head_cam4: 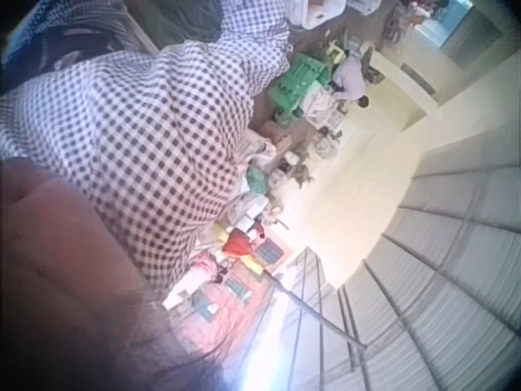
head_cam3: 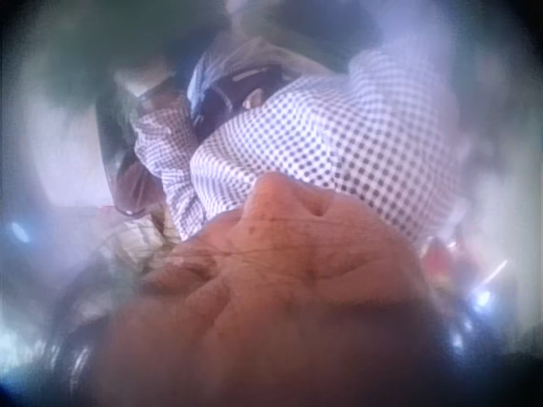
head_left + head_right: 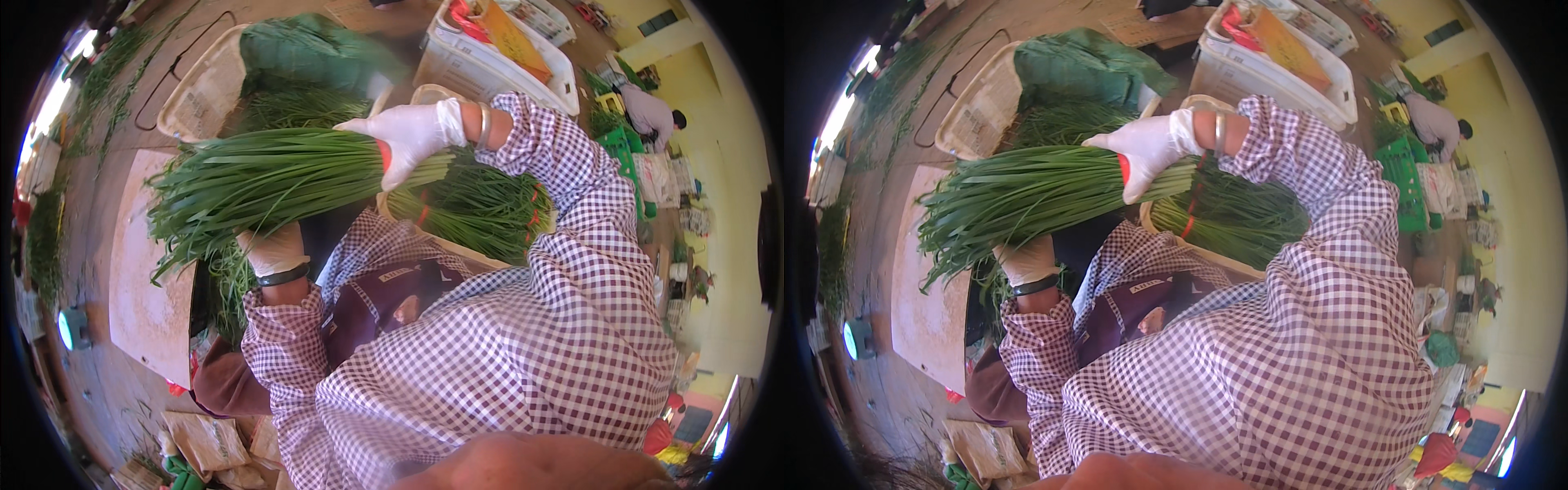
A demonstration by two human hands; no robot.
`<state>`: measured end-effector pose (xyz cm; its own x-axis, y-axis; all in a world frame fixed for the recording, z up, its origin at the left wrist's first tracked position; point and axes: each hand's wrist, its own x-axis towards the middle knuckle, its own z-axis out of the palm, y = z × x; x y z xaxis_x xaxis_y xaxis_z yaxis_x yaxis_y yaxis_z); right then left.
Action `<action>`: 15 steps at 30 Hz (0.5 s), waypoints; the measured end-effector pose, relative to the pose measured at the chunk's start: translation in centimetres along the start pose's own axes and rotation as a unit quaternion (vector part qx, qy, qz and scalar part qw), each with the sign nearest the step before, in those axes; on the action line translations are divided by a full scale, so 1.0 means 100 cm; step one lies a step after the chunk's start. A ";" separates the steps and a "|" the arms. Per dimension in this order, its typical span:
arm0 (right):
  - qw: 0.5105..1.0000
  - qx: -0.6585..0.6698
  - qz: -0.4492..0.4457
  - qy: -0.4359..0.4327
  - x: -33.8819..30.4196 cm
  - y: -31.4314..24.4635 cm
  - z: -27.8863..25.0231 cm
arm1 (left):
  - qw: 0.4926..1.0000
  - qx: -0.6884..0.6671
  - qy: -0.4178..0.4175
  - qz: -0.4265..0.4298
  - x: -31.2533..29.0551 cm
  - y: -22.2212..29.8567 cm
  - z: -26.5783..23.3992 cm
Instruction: The person sorts through a bundle of chives by hand, ties it with a red ribbon, and uses a knife to trim the root ends before placing the bundle into a crate.
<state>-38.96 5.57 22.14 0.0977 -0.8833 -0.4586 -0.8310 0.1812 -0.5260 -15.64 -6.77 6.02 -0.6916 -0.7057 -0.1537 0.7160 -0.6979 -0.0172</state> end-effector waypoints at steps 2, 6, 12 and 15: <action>0.999 0.023 -0.013 0.030 -0.018 0.029 0.015 | 0.993 0.118 0.003 0.001 0.004 -0.019 -0.008; 0.996 0.003 -0.017 0.083 -0.042 0.050 0.028 | 0.986 0.153 -0.033 -0.049 0.010 -0.036 -0.012; 0.883 -0.388 0.033 0.262 -0.078 0.061 -0.002 | 0.946 0.191 -0.218 -0.148 0.022 0.022 -0.027; 0.749 -0.589 0.017 0.302 -0.092 0.038 -0.024 | 0.942 0.328 -0.070 -0.015 0.006 0.059 0.005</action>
<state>-44.34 13.31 26.11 0.0946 -0.9860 0.1371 -0.7689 0.0151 0.6392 -11.85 -11.39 6.30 -0.7490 -0.6619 -0.0295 0.5157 -0.6104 0.6012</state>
